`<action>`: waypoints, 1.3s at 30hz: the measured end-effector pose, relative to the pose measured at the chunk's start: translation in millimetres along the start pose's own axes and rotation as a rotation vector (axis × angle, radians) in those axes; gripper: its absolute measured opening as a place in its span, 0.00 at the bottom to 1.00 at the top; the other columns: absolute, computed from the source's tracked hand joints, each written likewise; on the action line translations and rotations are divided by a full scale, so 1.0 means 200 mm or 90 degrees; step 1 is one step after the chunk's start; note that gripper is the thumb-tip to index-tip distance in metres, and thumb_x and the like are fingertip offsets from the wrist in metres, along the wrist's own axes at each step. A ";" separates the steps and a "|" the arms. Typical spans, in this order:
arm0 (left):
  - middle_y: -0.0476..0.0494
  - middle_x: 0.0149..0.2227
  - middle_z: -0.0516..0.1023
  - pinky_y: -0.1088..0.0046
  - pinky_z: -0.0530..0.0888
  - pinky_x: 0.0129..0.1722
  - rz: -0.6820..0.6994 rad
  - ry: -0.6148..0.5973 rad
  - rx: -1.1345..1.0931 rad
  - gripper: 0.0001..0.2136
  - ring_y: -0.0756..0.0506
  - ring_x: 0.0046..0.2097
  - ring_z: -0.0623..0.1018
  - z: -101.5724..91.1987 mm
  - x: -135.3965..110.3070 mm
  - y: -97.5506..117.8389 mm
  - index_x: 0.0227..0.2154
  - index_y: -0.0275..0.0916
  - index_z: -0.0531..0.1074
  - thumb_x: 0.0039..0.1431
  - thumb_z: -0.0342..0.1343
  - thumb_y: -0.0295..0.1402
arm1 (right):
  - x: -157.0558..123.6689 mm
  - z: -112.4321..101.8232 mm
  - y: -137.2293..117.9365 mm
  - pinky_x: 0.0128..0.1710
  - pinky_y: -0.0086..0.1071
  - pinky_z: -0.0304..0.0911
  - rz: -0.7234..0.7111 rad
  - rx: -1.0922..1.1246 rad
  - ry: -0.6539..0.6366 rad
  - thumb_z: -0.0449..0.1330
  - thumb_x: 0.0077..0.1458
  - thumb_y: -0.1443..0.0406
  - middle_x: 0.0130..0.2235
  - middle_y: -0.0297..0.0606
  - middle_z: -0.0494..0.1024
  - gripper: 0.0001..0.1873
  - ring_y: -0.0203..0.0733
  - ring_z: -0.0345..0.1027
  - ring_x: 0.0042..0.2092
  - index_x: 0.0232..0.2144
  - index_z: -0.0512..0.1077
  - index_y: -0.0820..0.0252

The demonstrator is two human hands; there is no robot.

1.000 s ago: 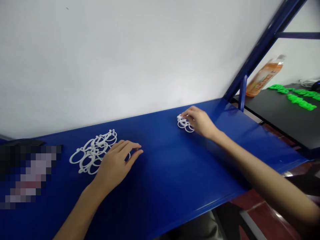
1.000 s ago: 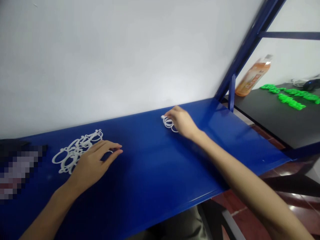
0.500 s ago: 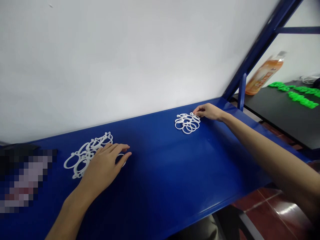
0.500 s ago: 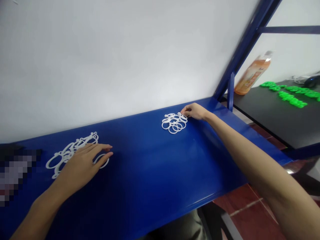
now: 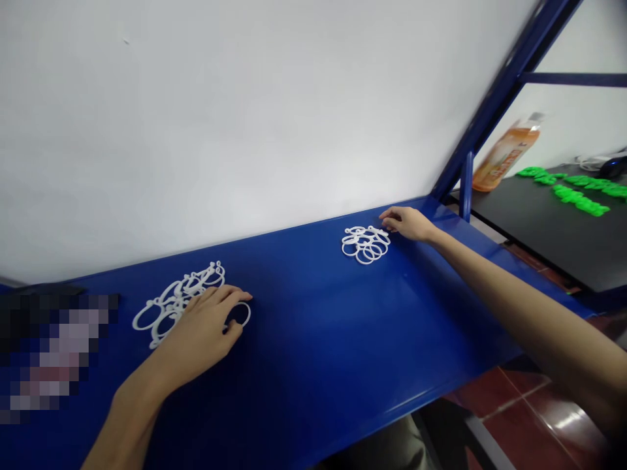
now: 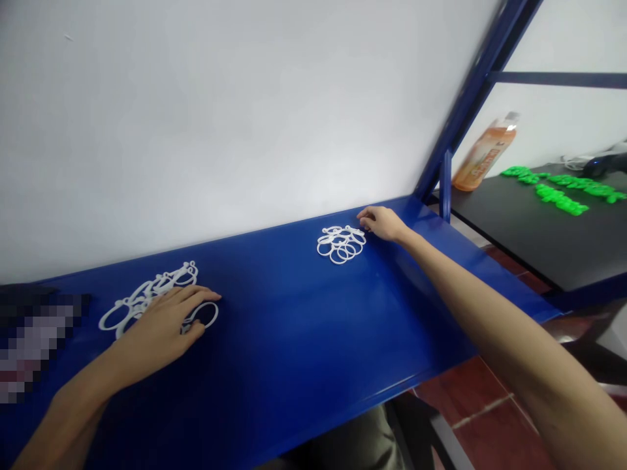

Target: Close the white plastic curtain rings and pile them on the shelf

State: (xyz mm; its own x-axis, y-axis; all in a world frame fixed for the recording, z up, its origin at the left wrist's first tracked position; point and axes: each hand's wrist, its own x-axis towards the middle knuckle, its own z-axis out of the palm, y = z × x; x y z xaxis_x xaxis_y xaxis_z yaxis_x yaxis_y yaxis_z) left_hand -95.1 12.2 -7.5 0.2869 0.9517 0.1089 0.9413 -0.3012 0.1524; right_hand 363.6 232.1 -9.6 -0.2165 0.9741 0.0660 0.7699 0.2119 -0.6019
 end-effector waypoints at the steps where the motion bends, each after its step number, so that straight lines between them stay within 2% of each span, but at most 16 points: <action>1: 0.43 0.53 0.77 0.52 0.68 0.58 0.003 0.000 0.001 0.18 0.37 0.55 0.74 0.01 0.00 -0.01 0.51 0.47 0.73 0.58 0.51 0.32 | 0.00 0.00 0.00 0.41 0.32 0.71 0.000 -0.022 0.016 0.56 0.61 0.67 0.37 0.38 0.83 0.12 0.37 0.76 0.35 0.45 0.76 0.62; 4: 0.43 0.51 0.77 0.52 0.68 0.56 0.007 0.005 -0.006 0.16 0.37 0.54 0.75 0.03 0.01 -0.03 0.51 0.47 0.74 0.61 0.51 0.37 | -0.02 0.00 -0.01 0.45 0.35 0.69 0.002 -0.060 0.051 0.57 0.60 0.67 0.38 0.40 0.82 0.13 0.41 0.76 0.38 0.45 0.76 0.62; 8: 0.43 0.45 0.80 0.55 0.69 0.52 -0.004 0.018 -0.017 0.11 0.38 0.49 0.77 0.05 0.04 -0.05 0.42 0.45 0.76 0.64 0.50 0.39 | -0.05 0.00 -0.07 0.49 0.41 0.66 -0.028 -0.103 0.121 0.57 0.61 0.65 0.41 0.45 0.81 0.14 0.48 0.74 0.44 0.47 0.75 0.64; 12: 0.44 0.40 0.80 0.57 0.69 0.48 -0.003 0.033 -0.019 0.11 0.39 0.45 0.77 0.05 0.06 0.01 0.35 0.44 0.74 0.66 0.49 0.40 | -0.15 0.04 -0.26 0.52 0.46 0.65 -0.179 -0.115 0.243 0.55 0.64 0.66 0.42 0.50 0.78 0.14 0.51 0.70 0.46 0.47 0.75 0.66; 15: 0.45 0.38 0.81 0.59 0.69 0.47 0.002 0.075 -0.049 0.11 0.41 0.43 0.77 0.03 0.08 0.10 0.36 0.44 0.74 0.67 0.48 0.40 | -0.30 0.14 -0.48 0.54 0.47 0.64 -0.275 -0.092 0.203 0.54 0.66 0.64 0.46 0.50 0.76 0.13 0.51 0.68 0.50 0.48 0.73 0.64; 16: 0.46 0.38 0.81 0.60 0.69 0.47 0.002 0.088 -0.067 0.10 0.41 0.42 0.77 0.03 0.08 0.13 0.37 0.44 0.74 0.67 0.48 0.39 | -0.35 0.19 -0.56 0.53 0.44 0.66 -0.302 -0.082 0.180 0.55 0.66 0.63 0.46 0.46 0.76 0.12 0.48 0.69 0.49 0.48 0.73 0.61; 17: 0.46 0.37 0.81 0.60 0.70 0.47 0.006 0.099 -0.090 0.10 0.42 0.41 0.78 0.03 0.08 0.17 0.38 0.45 0.74 0.67 0.48 0.39 | -0.42 0.24 -0.63 0.51 0.42 0.68 -0.334 -0.064 0.141 0.56 0.66 0.63 0.46 0.43 0.76 0.12 0.45 0.71 0.47 0.49 0.72 0.58; 19: 0.47 0.36 0.81 0.63 0.71 0.45 0.021 0.124 -0.141 0.10 0.43 0.40 0.78 0.02 0.07 0.23 0.38 0.45 0.74 0.67 0.50 0.40 | -0.53 0.35 -0.77 0.47 0.40 0.71 -0.396 0.067 -0.011 0.58 0.66 0.61 0.50 0.45 0.74 0.15 0.42 0.72 0.43 0.52 0.69 0.58; 21: 0.49 0.35 0.81 0.66 0.73 0.41 0.026 0.139 -0.205 0.09 0.44 0.38 0.79 0.02 0.07 0.29 0.37 0.44 0.73 0.66 0.52 0.42 | -0.63 0.46 -0.86 0.41 0.36 0.72 -0.395 0.166 -0.136 0.61 0.63 0.60 0.50 0.44 0.75 0.19 0.39 0.73 0.39 0.54 0.66 0.58; 22: 0.50 0.34 0.81 0.68 0.73 0.38 0.020 0.137 -0.241 0.09 0.45 0.37 0.79 0.02 0.07 0.31 0.36 0.44 0.72 0.65 0.53 0.42 | -0.67 0.51 -0.89 0.39 0.34 0.71 -0.385 0.201 -0.176 0.62 0.62 0.61 0.48 0.42 0.76 0.20 0.38 0.73 0.38 0.54 0.65 0.58; 24: 0.51 0.32 0.81 0.71 0.73 0.32 0.001 0.117 -0.315 0.09 0.46 0.34 0.80 0.01 0.06 0.35 0.36 0.44 0.70 0.64 0.55 0.43 | -0.72 0.59 -0.93 0.36 0.31 0.70 -0.349 0.262 -0.211 0.61 0.63 0.64 0.38 0.35 0.78 0.18 0.37 0.73 0.35 0.53 0.65 0.58; 26: 0.51 0.33 0.81 0.74 0.71 0.27 -0.020 0.099 -0.367 0.10 0.47 0.33 0.80 0.00 0.06 0.37 0.37 0.44 0.69 0.65 0.54 0.44 | -0.74 0.64 -0.93 0.33 0.29 0.69 -0.294 0.327 -0.209 0.59 0.64 0.65 0.31 0.29 0.75 0.17 0.35 0.73 0.31 0.53 0.64 0.57; 28: 0.49 0.34 0.81 0.74 0.70 0.25 -0.028 0.100 -0.390 0.11 0.47 0.34 0.81 -0.01 0.05 0.37 0.40 0.43 0.69 0.66 0.52 0.45 | -0.74 0.66 -0.91 0.28 0.27 0.69 -0.223 0.402 -0.204 0.59 0.64 0.64 0.30 0.26 0.72 0.17 0.33 0.71 0.26 0.54 0.64 0.55; 32: 0.49 0.37 0.80 0.69 0.75 0.37 0.015 0.107 -0.372 0.14 0.46 0.38 0.79 -0.01 0.04 0.38 0.43 0.43 0.69 0.61 0.58 0.46 | -0.73 0.65 -0.88 0.20 0.25 0.69 -0.122 0.518 -0.188 0.57 0.65 0.59 0.33 0.28 0.72 0.14 0.31 0.72 0.23 0.51 0.67 0.54; 35: 0.51 0.35 0.78 0.67 0.74 0.38 0.053 0.117 -0.305 0.15 0.46 0.36 0.78 0.04 0.04 0.41 0.39 0.43 0.70 0.55 0.65 0.44 | -0.72 0.65 -0.87 0.22 0.25 0.71 -0.110 0.553 -0.150 0.57 0.65 0.57 0.31 0.29 0.74 0.13 0.32 0.73 0.24 0.48 0.71 0.55; 39: 0.53 0.31 0.77 0.68 0.71 0.39 0.111 0.207 -0.225 0.03 0.48 0.34 0.76 0.10 0.06 0.43 0.35 0.43 0.70 0.63 0.57 0.35 | -0.72 0.66 -0.87 0.24 0.27 0.72 -0.130 0.551 -0.132 0.56 0.66 0.57 0.36 0.33 0.76 0.14 0.31 0.73 0.24 0.48 0.73 0.56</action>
State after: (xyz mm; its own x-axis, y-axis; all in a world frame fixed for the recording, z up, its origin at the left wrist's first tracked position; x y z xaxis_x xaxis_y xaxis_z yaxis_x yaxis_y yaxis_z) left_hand -8.2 -1.0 -12.9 0.3119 0.8347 0.4539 0.7503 -0.5095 0.4212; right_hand 181.8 44.6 -18.8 -0.4667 0.8727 0.1435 0.0039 0.1643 -0.9864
